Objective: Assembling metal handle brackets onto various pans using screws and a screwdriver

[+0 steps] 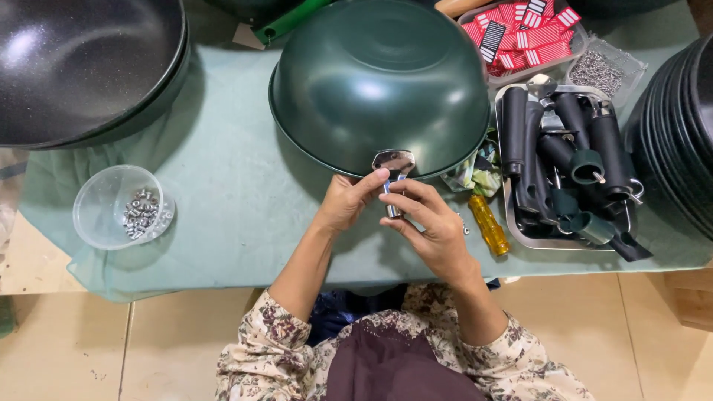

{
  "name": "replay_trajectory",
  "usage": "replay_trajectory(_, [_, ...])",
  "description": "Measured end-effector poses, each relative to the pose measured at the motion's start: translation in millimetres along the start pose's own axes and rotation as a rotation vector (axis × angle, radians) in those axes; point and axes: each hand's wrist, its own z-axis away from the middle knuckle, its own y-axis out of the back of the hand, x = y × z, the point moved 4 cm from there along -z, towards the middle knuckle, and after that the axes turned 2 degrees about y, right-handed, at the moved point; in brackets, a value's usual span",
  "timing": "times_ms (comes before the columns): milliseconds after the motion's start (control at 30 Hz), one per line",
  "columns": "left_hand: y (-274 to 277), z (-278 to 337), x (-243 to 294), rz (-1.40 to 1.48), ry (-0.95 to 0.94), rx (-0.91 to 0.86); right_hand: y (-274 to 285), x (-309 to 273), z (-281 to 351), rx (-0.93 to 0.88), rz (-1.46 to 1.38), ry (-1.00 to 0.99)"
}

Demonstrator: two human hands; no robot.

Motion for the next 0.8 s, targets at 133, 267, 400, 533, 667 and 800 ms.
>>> replay_trajectory(133, [-1, 0, 2, 0.031, 0.013, 0.003, 0, 0, -1, -0.004, 0.0, -0.005])
replay_trajectory(267, [15, -5, -9, -0.01, 0.014, -0.003, 0, -1, -3, -0.003, -0.013, -0.007])
replay_trajectory(400, [10, -2, -4, -0.016, -0.001, 0.005, 0, -1, -3, -0.003, -0.007, -0.015])
replay_trajectory(533, [0, 0, 0, -0.005, -0.006, 0.015, 0, 0, 0, 0.0, -0.011, -0.017])
replay_trajectory(667, [6, 1, -2, -0.039, -0.015, 0.053, -1, 1, 4, -0.001, -0.005, -0.015])
replay_trajectory(800, [-1, 1, 1, -0.025, -0.03, 0.044, -2, 2, 2, -0.001, -0.018, -0.013])
